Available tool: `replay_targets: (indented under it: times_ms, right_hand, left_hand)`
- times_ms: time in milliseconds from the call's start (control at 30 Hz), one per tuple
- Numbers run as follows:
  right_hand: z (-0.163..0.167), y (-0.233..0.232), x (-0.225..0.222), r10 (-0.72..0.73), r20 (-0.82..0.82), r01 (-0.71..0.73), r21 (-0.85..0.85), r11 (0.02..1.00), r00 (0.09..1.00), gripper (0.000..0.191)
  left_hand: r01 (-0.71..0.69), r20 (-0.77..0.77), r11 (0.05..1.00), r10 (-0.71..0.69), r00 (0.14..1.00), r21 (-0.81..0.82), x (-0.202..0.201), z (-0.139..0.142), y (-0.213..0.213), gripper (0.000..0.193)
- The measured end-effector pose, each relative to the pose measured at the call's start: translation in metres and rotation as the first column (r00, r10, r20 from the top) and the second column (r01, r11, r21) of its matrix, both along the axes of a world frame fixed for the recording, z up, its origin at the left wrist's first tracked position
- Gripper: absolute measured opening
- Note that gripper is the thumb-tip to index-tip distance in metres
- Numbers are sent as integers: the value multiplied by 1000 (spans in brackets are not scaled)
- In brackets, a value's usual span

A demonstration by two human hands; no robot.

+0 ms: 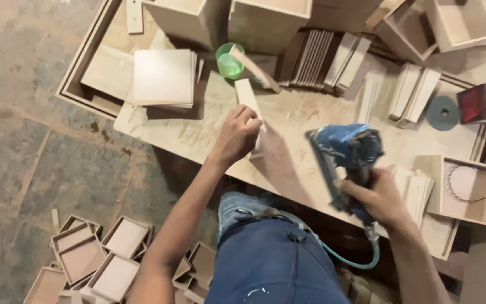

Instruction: The person assembles small wooden boxes by applying glue to the edges of thin wooden panels and joining them with a pneumatic nail gun. They repeatedly align panels, fire nails, and stack completed boxes on the floor.

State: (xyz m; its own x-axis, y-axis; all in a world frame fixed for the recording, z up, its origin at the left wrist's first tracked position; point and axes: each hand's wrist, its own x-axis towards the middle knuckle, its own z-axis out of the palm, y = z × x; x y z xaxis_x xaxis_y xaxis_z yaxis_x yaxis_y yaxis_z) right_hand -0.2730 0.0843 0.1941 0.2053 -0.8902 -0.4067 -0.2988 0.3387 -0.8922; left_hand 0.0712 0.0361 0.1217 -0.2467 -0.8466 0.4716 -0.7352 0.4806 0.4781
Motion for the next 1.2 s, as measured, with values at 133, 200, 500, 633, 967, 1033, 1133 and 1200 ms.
replay_targets:
  times_ms: [133,200,500,633,967,1033,1133,1200]
  right_hand:
    - [-11,11,53,128,-119,-110,147,983,985,26]
    - [-9,12,75,184,-267,-123,230,965,946,29]
    - [-8,9,140,227,-342,-140,261,955,912,27]
    - [-4,11,150,179,-347,-83,272,959,921,21]
    - [10,5,168,223,-422,-104,286,953,879,22]
    - [13,3,170,241,-420,-118,299,947,875,22]
    - [16,0,172,258,-454,-124,303,945,853,22]
    - [17,-1,173,259,-455,-132,292,947,852,23]
  left_hand:
    - [105,78,994,-101,992,-44,33,-28,-2,16]
    - [124,65,992,-122,990,-21,42,-37,1,18]
    - [150,-51,986,-154,987,-76,69,-62,3,21]
    - [148,-98,986,-155,983,-72,75,-66,3,21]
    - [153,-151,987,-159,976,-49,81,-72,5,20]
    - [152,-155,987,-157,975,-45,81,-72,5,19]
    - [149,-156,988,-154,976,-48,81,-73,5,18]
    - [145,-147,988,-151,978,-49,82,-73,5,15]
